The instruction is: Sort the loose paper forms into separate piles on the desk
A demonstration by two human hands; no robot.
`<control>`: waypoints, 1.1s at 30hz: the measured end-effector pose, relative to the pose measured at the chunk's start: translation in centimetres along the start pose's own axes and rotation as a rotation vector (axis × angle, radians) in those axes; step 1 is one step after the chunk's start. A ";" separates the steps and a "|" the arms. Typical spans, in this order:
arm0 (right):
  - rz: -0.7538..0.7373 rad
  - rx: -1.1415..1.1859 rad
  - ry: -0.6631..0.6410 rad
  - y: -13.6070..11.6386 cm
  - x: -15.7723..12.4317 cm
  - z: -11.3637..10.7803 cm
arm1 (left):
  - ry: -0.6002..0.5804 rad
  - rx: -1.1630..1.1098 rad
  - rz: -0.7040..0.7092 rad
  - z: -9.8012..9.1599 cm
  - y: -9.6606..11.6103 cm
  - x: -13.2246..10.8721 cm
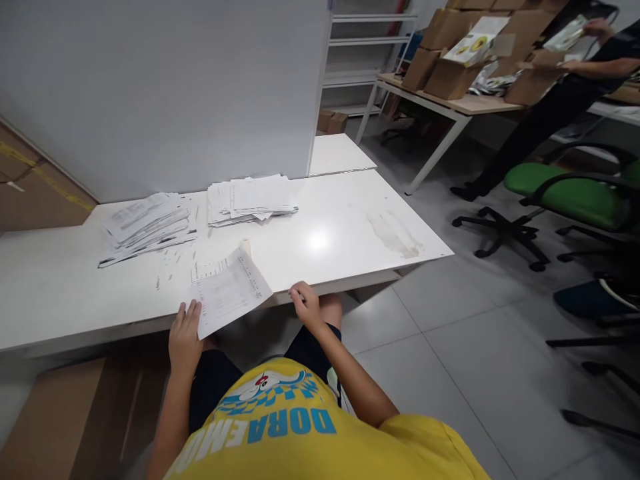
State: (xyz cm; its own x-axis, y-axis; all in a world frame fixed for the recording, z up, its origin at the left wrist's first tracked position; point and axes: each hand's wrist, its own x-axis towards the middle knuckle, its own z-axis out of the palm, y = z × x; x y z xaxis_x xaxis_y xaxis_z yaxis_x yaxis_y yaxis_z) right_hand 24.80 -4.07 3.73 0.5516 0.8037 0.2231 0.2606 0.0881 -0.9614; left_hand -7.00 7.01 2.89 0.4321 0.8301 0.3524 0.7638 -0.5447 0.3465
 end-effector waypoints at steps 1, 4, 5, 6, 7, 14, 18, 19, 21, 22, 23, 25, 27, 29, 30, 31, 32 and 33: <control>0.084 0.057 -0.014 0.0 -1.2 0.2 | -0.013 -0.027 0.030 0.0 -0.1 0.1; 0.368 0.349 -0.117 -0.8 -3.7 1.1 | -0.056 -0.130 0.155 -0.1 -0.2 0.1; 0.446 0.462 -0.160 -1.2 -4.1 1.3 | -0.072 -0.160 0.199 -0.1 0.0 0.0; 0.514 0.563 -0.192 -1.7 -4.4 1.4 | -0.090 -0.188 0.237 -0.1 0.3 -0.1; 0.577 0.643 -0.211 -2.2 -4.4 1.3 | -0.110 -0.217 0.267 -0.1 0.8 -0.3; 0.710 0.628 -0.150 -3.3 -3.0 -2.3 | -0.072 -0.449 0.157 1.5 5.9 -1.8; 0.689 0.587 -0.112 -1.6 -2.6 -3.3 | 0.103 -0.813 -0.354 2.1 8.5 -2.0; 0.684 0.586 -0.106 -1.2 -2.6 -3.2 | 0.072 -0.955 -0.489 2.1 8.9 -1.9; 0.677 0.576 -0.114 -0.6 -2.7 -3.1 | -0.055 -1.212 -0.666 2.0 9.2 -1.5; 0.675 0.566 -0.122 -0.4 -2.8 -2.9 | -0.120 -1.290 -0.706 1.9 9.2 -1.3; 0.673 0.552 -0.130 -0.2 -2.9 -2.8 | -0.163 -1.328 -0.729 1.8 9.1 -1.2; 0.677 0.515 -0.128 -0.1 -2.8 -2.4 | -0.193 -1.316 -0.753 1.6 9.0 -1.1; 0.687 0.476 -0.117 -0.1 -2.7 -2.2 | -0.217 -1.277 -0.764 1.6 8.8 -1.2; 0.697 0.464 -0.110 -0.2 -2.5 -2.0 | -0.247 -1.250 -0.767 1.6 8.8 -1.5; 0.700 0.472 -0.114 -0.2 -2.5 -2.0 | -0.255 -1.237 -0.766 1.7 8.8 -1.7; 0.699 0.485 -0.126 -0.3 -2.4 -2.1 | -0.252 -1.223 -0.768 1.7 8.7 -1.8; 0.699 0.494 -0.146 -0.3 -2.4 -2.1 | -0.238 -1.211 -0.776 1.8 8.6 -2.0; 0.697 0.496 -0.170 -0.4 -2.4 -2.2 | -0.223 -1.203 -0.787 1.9 8.6 -2.1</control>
State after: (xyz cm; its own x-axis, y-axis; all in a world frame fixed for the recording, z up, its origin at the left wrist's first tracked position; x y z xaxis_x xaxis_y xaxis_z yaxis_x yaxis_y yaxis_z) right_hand 25.08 -7.34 3.93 0.3208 0.8432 -0.4315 -0.4892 -0.2427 -0.8378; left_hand -0.46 0.81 3.45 0.2493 0.8950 -0.3698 0.0268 0.3754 0.9265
